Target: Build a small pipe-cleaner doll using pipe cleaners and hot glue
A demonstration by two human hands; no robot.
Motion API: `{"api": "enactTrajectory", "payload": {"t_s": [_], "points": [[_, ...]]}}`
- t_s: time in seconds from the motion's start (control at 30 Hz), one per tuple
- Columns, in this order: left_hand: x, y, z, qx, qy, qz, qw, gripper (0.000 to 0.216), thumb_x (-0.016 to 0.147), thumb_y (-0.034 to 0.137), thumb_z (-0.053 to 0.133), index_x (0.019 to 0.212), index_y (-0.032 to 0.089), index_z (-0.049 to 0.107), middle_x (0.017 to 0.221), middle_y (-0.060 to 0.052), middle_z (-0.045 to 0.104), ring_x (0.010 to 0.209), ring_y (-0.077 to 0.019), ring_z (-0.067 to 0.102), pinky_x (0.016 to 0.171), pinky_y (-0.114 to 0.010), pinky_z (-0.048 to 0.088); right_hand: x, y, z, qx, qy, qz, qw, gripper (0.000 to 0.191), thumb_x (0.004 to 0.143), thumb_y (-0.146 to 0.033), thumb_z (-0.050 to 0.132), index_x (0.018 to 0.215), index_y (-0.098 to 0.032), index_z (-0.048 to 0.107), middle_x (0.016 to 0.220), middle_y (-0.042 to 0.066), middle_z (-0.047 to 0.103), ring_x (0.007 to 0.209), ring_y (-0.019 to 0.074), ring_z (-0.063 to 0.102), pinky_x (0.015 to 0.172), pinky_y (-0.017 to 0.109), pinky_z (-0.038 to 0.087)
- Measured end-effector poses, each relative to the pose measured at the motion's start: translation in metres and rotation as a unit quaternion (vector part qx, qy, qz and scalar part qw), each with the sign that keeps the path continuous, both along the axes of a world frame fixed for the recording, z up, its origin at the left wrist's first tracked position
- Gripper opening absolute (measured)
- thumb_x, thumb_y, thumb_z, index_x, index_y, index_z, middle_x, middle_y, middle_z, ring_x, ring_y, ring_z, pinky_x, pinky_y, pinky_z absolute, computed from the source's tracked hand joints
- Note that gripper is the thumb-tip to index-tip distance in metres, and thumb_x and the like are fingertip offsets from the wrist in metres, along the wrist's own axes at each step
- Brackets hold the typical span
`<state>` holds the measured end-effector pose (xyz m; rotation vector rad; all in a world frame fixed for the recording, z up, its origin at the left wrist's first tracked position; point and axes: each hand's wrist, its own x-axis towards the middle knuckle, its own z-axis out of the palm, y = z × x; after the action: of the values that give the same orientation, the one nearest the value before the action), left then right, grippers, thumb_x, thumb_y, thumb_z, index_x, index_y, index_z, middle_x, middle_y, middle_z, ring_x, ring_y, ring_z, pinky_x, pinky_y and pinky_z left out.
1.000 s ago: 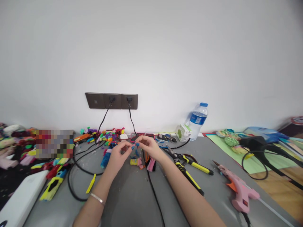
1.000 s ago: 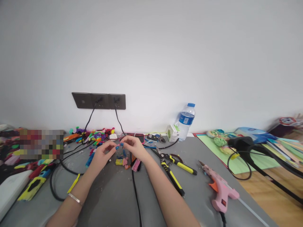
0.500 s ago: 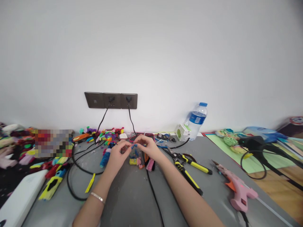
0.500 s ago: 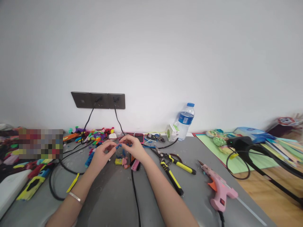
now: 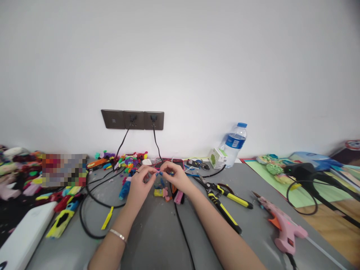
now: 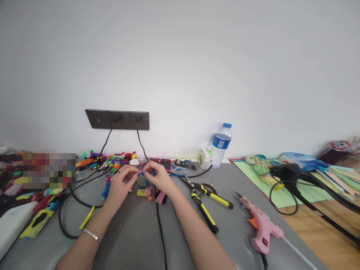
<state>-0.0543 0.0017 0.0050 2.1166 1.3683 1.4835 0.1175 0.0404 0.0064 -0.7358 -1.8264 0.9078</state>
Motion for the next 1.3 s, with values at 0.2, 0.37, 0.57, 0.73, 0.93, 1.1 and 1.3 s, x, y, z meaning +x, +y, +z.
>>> {"api": "enactTrajectory", "payload": {"t_s": [0.2, 0.37, 0.57, 0.73, 0.93, 1.1, 1.3], "points": [[-0.001, -0.001, 0.002, 0.014, 0.007, 0.008, 1.0, 0.01, 0.083, 0.013, 0.057, 0.082, 0.02, 0.064, 0.081, 0.0, 0.061, 0.062, -0.0122, 0.051, 0.059, -0.022, 0.042, 0.0, 0.0, 0.001, 0.01, -0.01, 0.002, 1.0, 0.006, 0.081, -0.017, 0.054, 0.077, -0.018, 0.06, 0.076, 0.001, 0.059, 0.071, 0.0148, 0.053, 0.066, 0.026, 0.041], [-0.001, 0.0, 0.001, 0.013, 0.006, 0.016, 1.0, 0.009, 0.082, 0.014, 0.058, 0.082, 0.021, 0.064, 0.08, 0.0, 0.059, 0.061, -0.0122, 0.049, 0.059, -0.023, 0.042, -0.001, -0.001, 0.001, 0.019, -0.008, -0.008, 1.0, 0.006, 0.08, -0.016, 0.054, 0.078, -0.019, 0.059, 0.077, 0.001, 0.059, 0.071, 0.0147, 0.054, 0.066, 0.026, 0.041], [-0.003, 0.001, 0.0, 0.002, -0.008, 0.01, 1.0, 0.01, 0.084, 0.017, 0.056, 0.081, 0.02, 0.064, 0.079, 0.0, 0.06, 0.06, -0.0123, 0.05, 0.057, -0.024, 0.041, -0.001, -0.002, 0.002, 0.021, -0.008, -0.013, 1.0, 0.006, 0.08, -0.017, 0.053, 0.079, -0.019, 0.058, 0.077, 0.001, 0.06, 0.072, 0.0152, 0.055, 0.068, 0.026, 0.041], [-0.005, 0.004, -0.002, -0.037, -0.039, -0.015, 0.998, 0.011, 0.084, 0.02, 0.057, 0.079, 0.02, 0.066, 0.077, -0.001, 0.06, 0.062, -0.0127, 0.052, 0.056, -0.023, 0.04, 0.0, -0.003, 0.002, 0.018, -0.014, -0.004, 1.0, 0.008, 0.082, -0.017, 0.05, 0.082, -0.019, 0.058, 0.079, 0.002, 0.059, 0.075, 0.016, 0.055, 0.07, 0.027, 0.042], [-0.006, 0.005, -0.003, -0.077, -0.084, -0.033, 0.993, 0.013, 0.084, 0.024, 0.057, 0.077, 0.019, 0.067, 0.077, -0.002, 0.061, 0.064, -0.0135, 0.054, 0.055, -0.023, 0.04, 0.0, -0.003, 0.003, 0.019, -0.013, -0.008, 1.0, 0.008, 0.085, -0.021, 0.051, 0.081, -0.019, 0.057, 0.079, 0.002, 0.059, 0.074, 0.0161, 0.054, 0.07, 0.027, 0.042], [-0.01, 0.007, -0.004, -0.099, -0.127, -0.017, 0.987, 0.013, 0.084, 0.028, 0.057, 0.077, 0.018, 0.064, 0.075, -0.001, 0.06, 0.064, -0.0132, 0.055, 0.056, -0.022, 0.042, 0.004, 0.0, 0.002, 0.013, 0.015, -0.029, 0.999, 0.008, 0.087, -0.024, 0.052, 0.082, -0.019, 0.058, 0.078, 0.002, 0.058, 0.072, 0.0156, 0.051, 0.067, 0.027, 0.04], [-0.012, 0.008, -0.007, -0.09, -0.128, 0.027, 0.987, 0.021, 0.09, 0.034, 0.048, 0.075, 0.02, 0.051, 0.062, 0.003, 0.051, 0.056, -0.0124, 0.05, 0.053, -0.022, 0.039, 0.003, 0.0, 0.001, 0.003, 0.023, -0.037, 0.999, 0.008, 0.085, -0.023, 0.052, 0.082, -0.018, 0.057, 0.075, 0.001, 0.055, 0.068, 0.0147, 0.049, 0.066, 0.027, 0.04]]}}
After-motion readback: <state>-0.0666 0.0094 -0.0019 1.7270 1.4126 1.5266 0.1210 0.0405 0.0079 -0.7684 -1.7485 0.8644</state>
